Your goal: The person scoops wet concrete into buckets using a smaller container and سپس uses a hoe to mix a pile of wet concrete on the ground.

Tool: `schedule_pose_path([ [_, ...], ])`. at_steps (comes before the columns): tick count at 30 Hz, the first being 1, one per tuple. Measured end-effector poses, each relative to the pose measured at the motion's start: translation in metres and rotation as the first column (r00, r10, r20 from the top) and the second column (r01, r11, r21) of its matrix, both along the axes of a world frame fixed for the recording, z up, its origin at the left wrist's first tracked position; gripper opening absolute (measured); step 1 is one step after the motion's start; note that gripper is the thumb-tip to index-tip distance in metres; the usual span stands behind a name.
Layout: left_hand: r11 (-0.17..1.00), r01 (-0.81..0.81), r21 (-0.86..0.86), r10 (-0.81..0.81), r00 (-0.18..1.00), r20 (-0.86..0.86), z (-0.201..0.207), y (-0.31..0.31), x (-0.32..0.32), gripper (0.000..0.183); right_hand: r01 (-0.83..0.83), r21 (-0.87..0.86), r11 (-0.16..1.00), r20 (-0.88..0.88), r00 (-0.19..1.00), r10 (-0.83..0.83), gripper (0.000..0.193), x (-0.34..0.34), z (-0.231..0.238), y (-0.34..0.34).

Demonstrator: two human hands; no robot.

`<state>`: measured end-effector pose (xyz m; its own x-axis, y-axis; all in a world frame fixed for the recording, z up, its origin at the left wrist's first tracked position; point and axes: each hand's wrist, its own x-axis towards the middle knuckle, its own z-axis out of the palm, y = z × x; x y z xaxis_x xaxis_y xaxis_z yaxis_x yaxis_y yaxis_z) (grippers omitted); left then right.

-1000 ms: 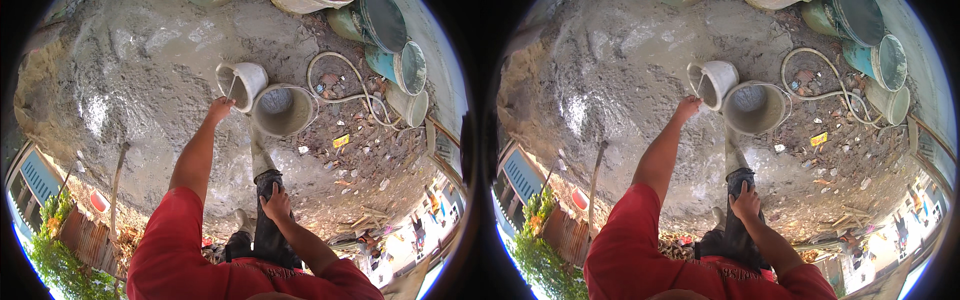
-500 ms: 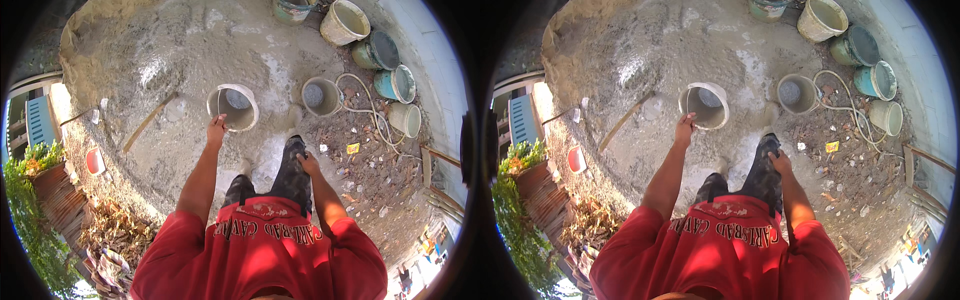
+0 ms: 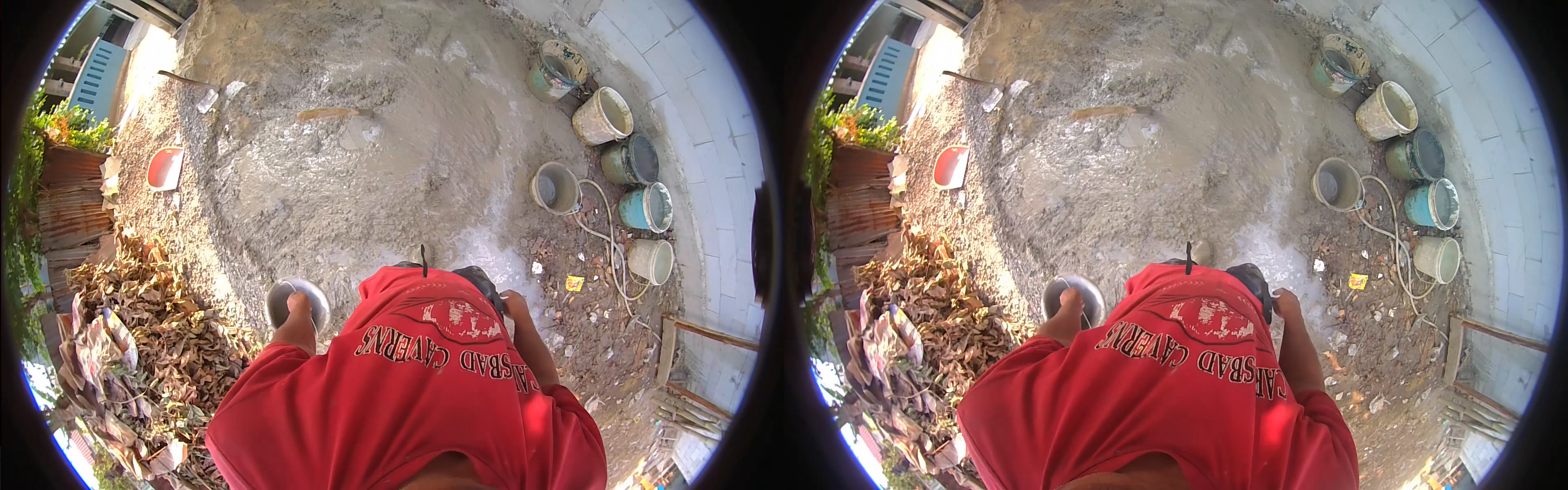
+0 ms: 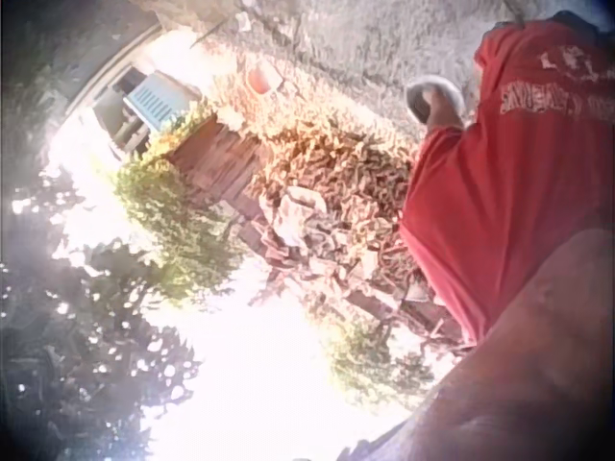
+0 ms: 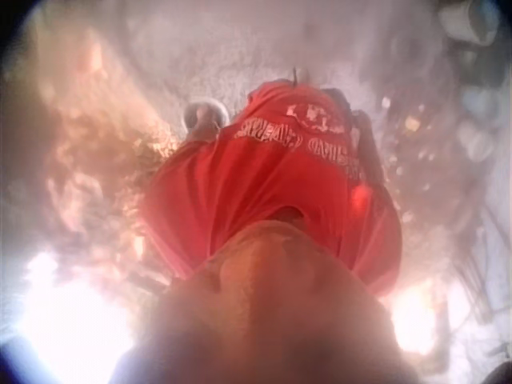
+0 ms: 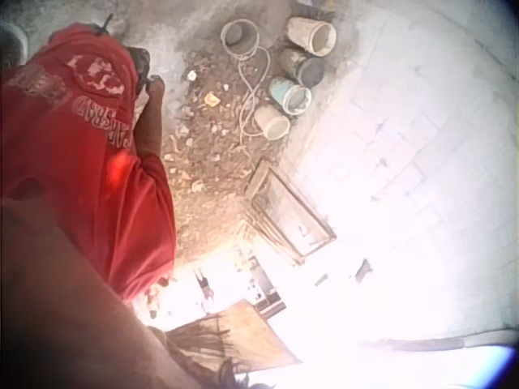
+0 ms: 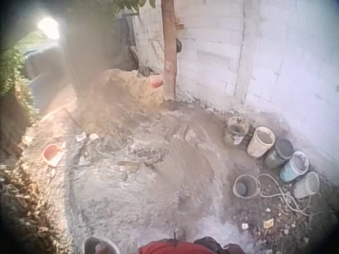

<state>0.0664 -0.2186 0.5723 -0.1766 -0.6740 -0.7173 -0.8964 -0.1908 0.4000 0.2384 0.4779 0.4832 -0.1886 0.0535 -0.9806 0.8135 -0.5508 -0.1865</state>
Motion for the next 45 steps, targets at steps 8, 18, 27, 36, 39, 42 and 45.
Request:
schedule_pose_path([
  [8, 0.886, 0.453, 0.093, -0.461, 0.882, 0.094, -0.032, -0.029, 0.022, 0.025, -0.319, 0.828, 0.461, -0.038, 0.788, 0.614, 0.037, -0.053, 0.177, -0.044],
  [18, 0.468, 0.793, 0.39, -0.431, 0.59, -0.683, 0.064, 0.194, -0.055, 0.031, -0.393, 0.777, 0.492, 0.12, 0.859, 0.497, 0.043, 0.18, 0.127, -0.149],
  [27, 0.212, 0.777, 0.593, -0.396, 0.623, -0.675, 0.151, 0.293, 0.062, 0.03, -0.643, 0.329, 0.692, 0.227, 0.765, 0.603, 0.06, 0.384, 0.05, -0.309],
  [36, 0.199, 0.68, 0.706, -0.493, 0.692, -0.528, 0.15, 0.224, 0.089, 0.026, 0.102, 0.357, 0.928, -0.263, 0.965, -0.005, 0.066, 0.181, 0.148, -0.314],
  [39, 0.191, 0.706, 0.682, -0.465, 0.677, -0.57, 0.155, 0.191, 0.073, 0.026, 0.033, 0.6, 0.799, -0.3, 0.936, 0.186, 0.071, 0.135, 0.189, -0.329],
  [42, 0.272, 0.754, 0.598, -0.358, 0.656, -0.665, 0.154, 0.112, 0.026, 0.026, -0.084, 0.791, 0.606, -0.244, 0.865, 0.438, 0.068, 0.084, 0.188, -0.357],
  [45, 0.407, 0.745, 0.529, -0.277, 0.653, -0.705, 0.142, -0.011, -0.016, 0.027, -0.265, 0.889, 0.373, -0.047, 0.757, 0.652, 0.063, 0.061, 0.163, -0.375],
])
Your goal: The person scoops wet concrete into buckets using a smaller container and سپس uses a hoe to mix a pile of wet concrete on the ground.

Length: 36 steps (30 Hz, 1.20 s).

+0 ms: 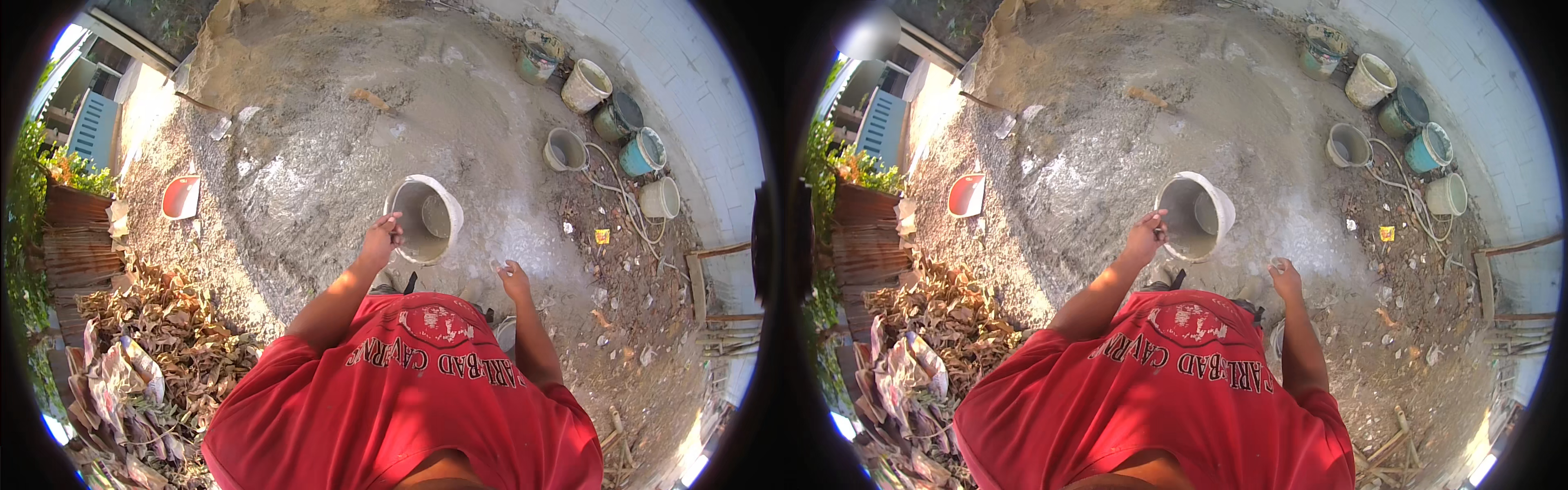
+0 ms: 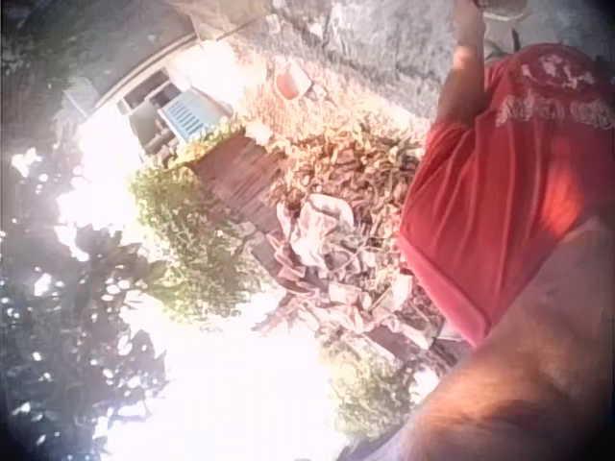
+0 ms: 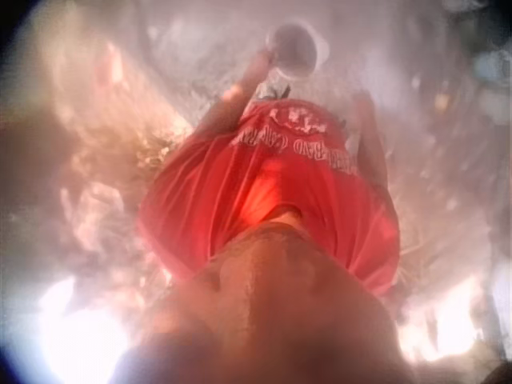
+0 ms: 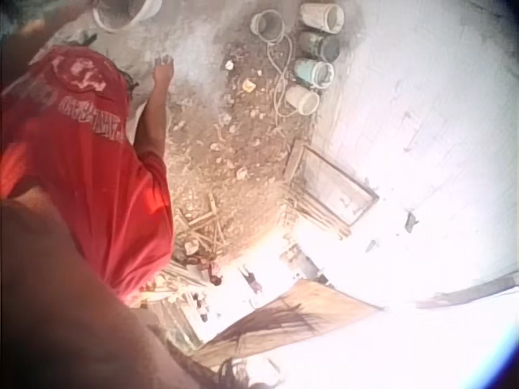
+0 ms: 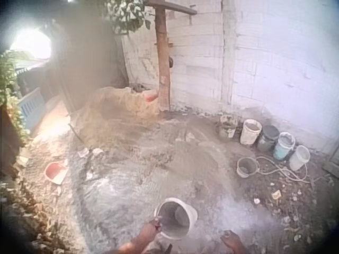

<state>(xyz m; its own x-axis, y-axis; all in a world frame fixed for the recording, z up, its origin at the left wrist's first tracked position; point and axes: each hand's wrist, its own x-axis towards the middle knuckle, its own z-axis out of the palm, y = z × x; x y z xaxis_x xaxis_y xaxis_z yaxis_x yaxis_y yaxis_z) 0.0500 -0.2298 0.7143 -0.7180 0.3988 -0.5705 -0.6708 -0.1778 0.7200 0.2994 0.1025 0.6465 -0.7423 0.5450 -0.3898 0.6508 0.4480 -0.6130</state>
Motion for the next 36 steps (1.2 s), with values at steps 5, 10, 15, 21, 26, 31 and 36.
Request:
schedule_pose_path([
  [5, 0.958, -0.228, -0.174, 0.204, 0.968, -0.146, 0.005, -0.207, -0.035, 0.029, -0.102, 0.092, 0.991, 0.348, 0.935, 0.064, 0.053, -0.015, -0.052, -0.058],
  [10, 0.797, -0.408, -0.445, 0.312, 0.909, -0.276, -0.005, -0.366, -0.016, 0.028, -0.379, -0.117, 0.918, 0.392, 0.832, 0.393, 0.05, -0.079, -0.061, -0.134],
  [15, 0.525, -0.5, -0.689, 0.457, 0.848, -0.268, -0.06, -0.49, 0.027, 0.026, -0.499, -0.05, 0.865, 0.134, 0.855, 0.501, 0.049, -0.188, -0.037, -0.225],
  [21, 0.339, -0.554, -0.76, 0.672, 0.708, -0.217, -0.09, -0.524, 0.062, 0.027, -0.171, -0.346, 0.923, 0.25, 0.931, 0.267, 0.05, -0.327, -0.014, -0.243],
  [26, 0.406, -0.419, -0.812, 0.57, 0.811, -0.134, -0.098, -0.489, 0.077, 0.028, 0.102, -0.457, 0.884, 0.151, 0.988, -0.036, 0.065, -0.506, -0.015, -0.195],
  [31, 0.165, 0.139, -0.977, 0.303, 0.935, 0.184, -0.058, -0.478, 0.065, 0.038, 0.291, -0.456, 0.841, 0.177, 0.956, -0.235, 0.089, -0.722, 0.016, -0.194],
  [36, 0.326, -0.008, -0.945, 0.731, 0.637, 0.247, -0.029, -0.473, 0.016, 0.03, 0.252, -0.427, 0.869, 0.318, 0.941, -0.117, 0.063, -0.855, -0.053, -0.153],
])
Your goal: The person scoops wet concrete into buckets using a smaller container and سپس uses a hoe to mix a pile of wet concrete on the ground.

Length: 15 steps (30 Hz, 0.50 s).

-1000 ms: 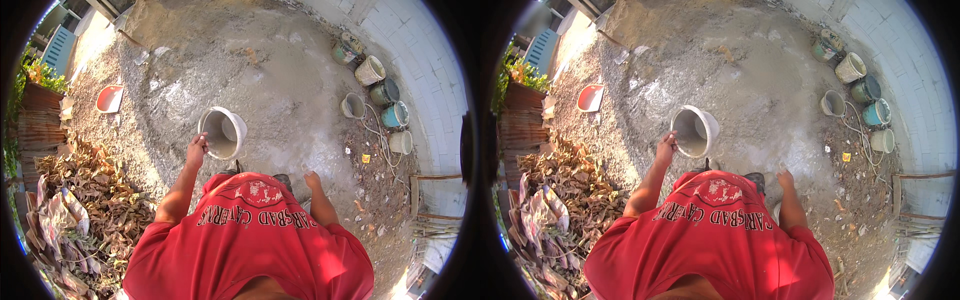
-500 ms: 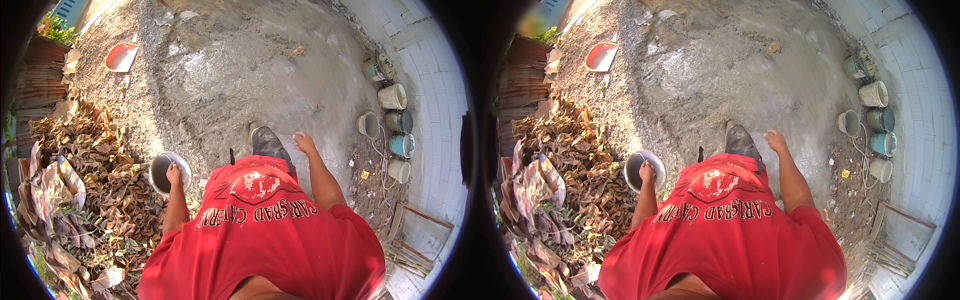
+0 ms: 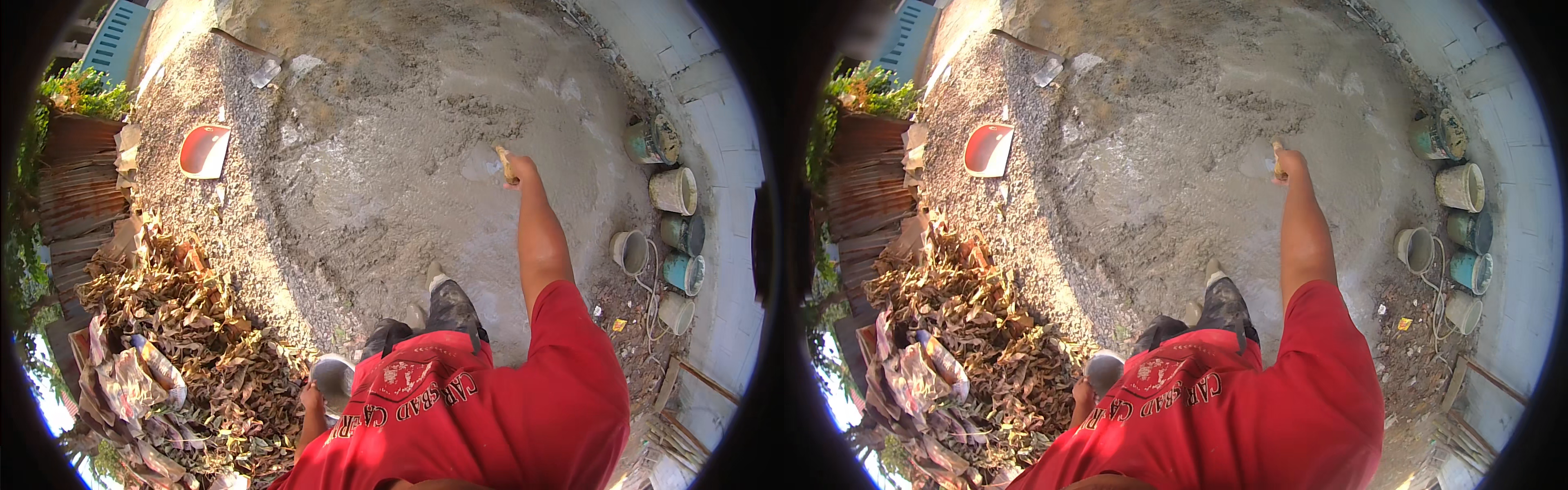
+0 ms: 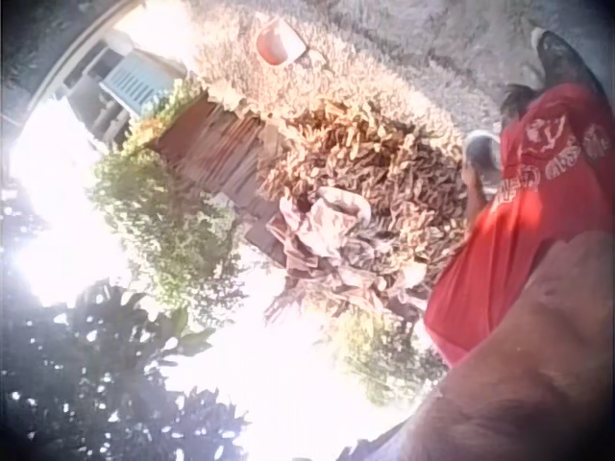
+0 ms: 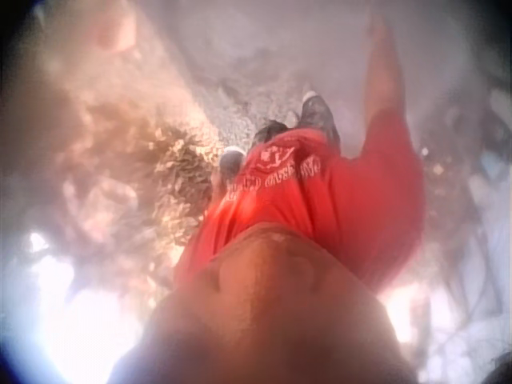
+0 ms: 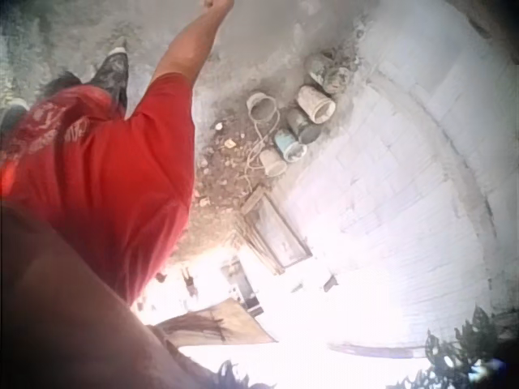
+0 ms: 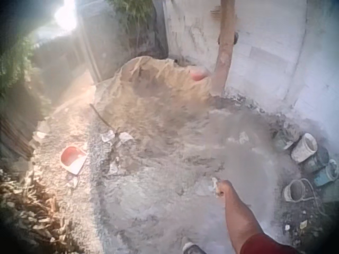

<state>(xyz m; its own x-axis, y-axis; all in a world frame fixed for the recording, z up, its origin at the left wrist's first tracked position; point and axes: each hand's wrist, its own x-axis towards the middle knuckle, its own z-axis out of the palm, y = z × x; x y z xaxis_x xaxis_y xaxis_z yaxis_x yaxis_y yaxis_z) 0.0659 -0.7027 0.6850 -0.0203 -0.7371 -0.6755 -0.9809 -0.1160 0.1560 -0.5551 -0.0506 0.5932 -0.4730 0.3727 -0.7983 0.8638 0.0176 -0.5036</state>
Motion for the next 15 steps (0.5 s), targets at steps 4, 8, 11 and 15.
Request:
schedule_pose_path([
  [4, 0.943, 0.303, -0.136, -0.299, 0.953, 0.051, 0.038, -0.017, -0.022, 0.028, -0.071, -0.277, 0.958, 0.163, 0.979, 0.12, 0.025, 0.031, -0.076, -0.03],
  [8, 0.906, 0.404, -0.123, -0.411, 0.911, -0.029, 0.018, -0.01, -0.08, 0.028, 0.234, -0.334, 0.913, 0.198, 0.964, -0.175, 0.012, 0.082, -0.107, -0.047],
  [11, 0.934, 0.353, -0.048, -0.353, 0.936, 0.007, 0.027, -0.006, -0.114, 0.028, 0.218, -0.289, 0.932, 0.054, 0.976, -0.211, 0.013, 0.074, -0.082, -0.062],
  [15, 0.883, 0.431, -0.184, -0.458, 0.877, -0.145, 0.012, -0.039, -0.146, 0.028, 0.087, -0.195, 0.977, -0.001, 0.996, -0.089, 0.016, 0.047, -0.045, -0.055],
])
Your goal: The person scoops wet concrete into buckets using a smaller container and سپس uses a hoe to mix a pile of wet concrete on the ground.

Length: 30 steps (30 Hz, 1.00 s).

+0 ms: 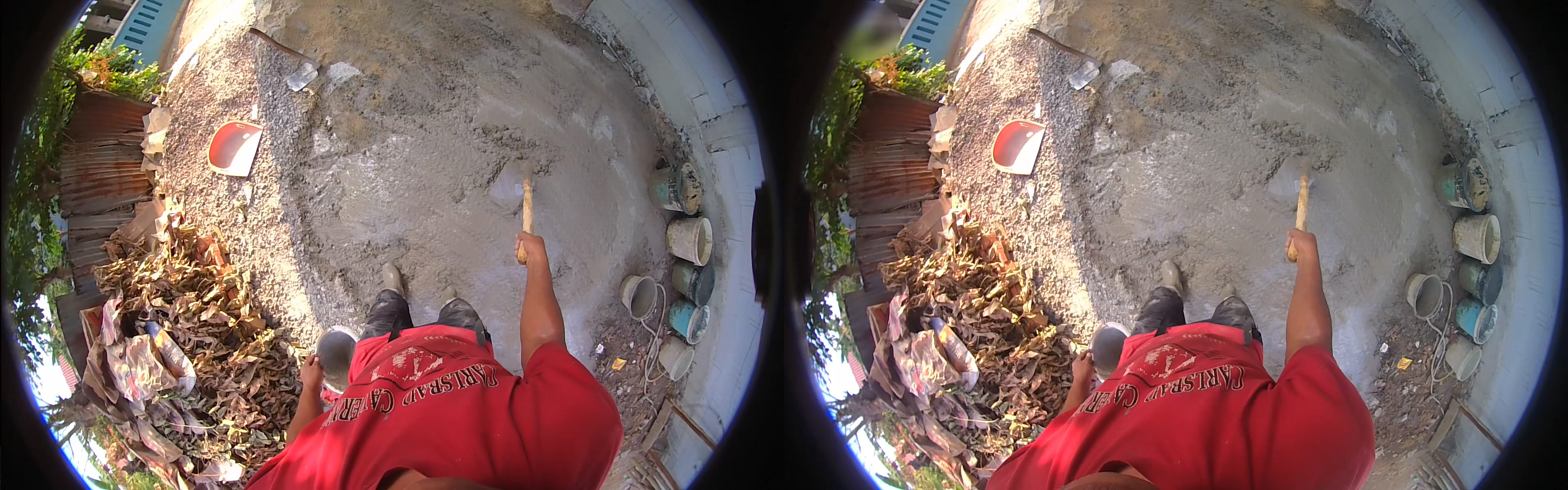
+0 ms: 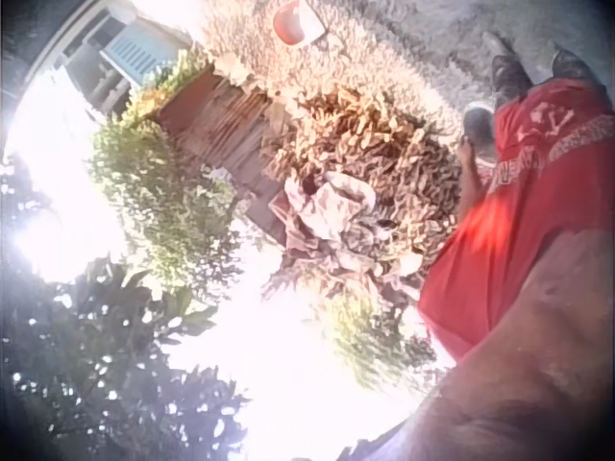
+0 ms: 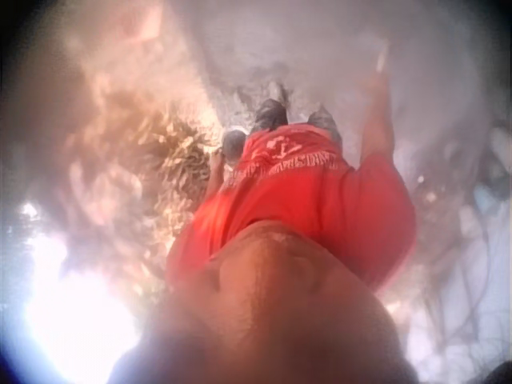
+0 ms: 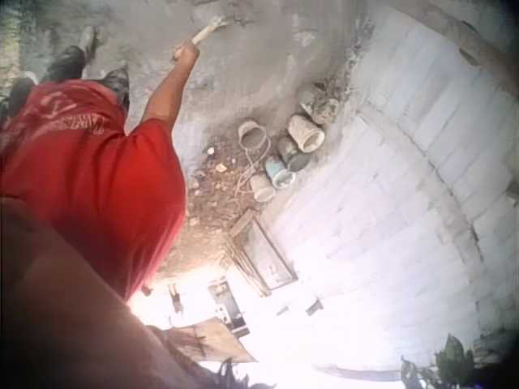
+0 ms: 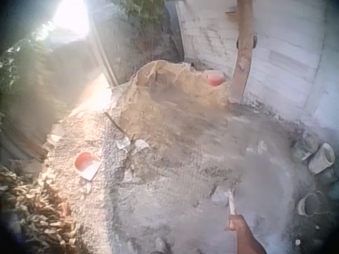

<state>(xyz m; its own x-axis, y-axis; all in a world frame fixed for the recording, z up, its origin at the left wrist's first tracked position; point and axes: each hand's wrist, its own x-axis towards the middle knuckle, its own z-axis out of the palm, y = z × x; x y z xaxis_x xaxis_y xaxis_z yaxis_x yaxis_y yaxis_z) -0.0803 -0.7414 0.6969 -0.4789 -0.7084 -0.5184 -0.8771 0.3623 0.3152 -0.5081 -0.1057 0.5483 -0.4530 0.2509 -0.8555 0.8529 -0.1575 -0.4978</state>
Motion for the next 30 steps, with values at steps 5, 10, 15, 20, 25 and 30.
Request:
schedule_pose_path([
  [5, 0.835, -0.33, 0.44, 0.354, 0.935, 0.03, -0.016, -0.019, -0.068, 0.028, 0.064, 0.127, 0.99, -0.168, 0.985, -0.042, 0.015, -0.101, 0.029, 0.021],
  [10, 0.857, -0.255, 0.449, 0.271, 0.962, 0.029, -0.013, -0.089, -0.14, 0.028, -0.353, 0.692, 0.629, 0.109, 0.913, 0.393, 0.033, -0.224, 0.028, 0.015],
  [15, 0.951, -0.071, 0.301, 0.096, 0.993, -0.068, -0.015, -0.165, -0.217, 0.026, -0.37, 0.838, 0.401, 0.215, 0.899, 0.382, 0.035, -0.282, 0.02, 0.013],
  [20, 0.912, -0.02, 0.409, 0.057, 0.995, -0.079, -0.003, -0.197, -0.295, 0.027, -0.088, 0.969, 0.232, -0.01, 0.92, 0.391, 0.057, -0.265, 0.054, -0.045],
  [25, 0.921, 0.272, 0.28, -0.329, 0.927, 0.179, -0.038, -0.217, -0.418, 0.027, -0.274, 0.863, 0.425, 0.014, 0.853, 0.521, 0.061, -0.116, 0.063, -0.154],
  [30, 0.78, 0.485, 0.396, -0.533, 0.846, 0.014, -0.069, -0.178, -0.525, 0.028, -0.649, 0.479, 0.591, 0.439, 0.76, 0.479, 0.052, 0.167, 0.015, -0.237],
])
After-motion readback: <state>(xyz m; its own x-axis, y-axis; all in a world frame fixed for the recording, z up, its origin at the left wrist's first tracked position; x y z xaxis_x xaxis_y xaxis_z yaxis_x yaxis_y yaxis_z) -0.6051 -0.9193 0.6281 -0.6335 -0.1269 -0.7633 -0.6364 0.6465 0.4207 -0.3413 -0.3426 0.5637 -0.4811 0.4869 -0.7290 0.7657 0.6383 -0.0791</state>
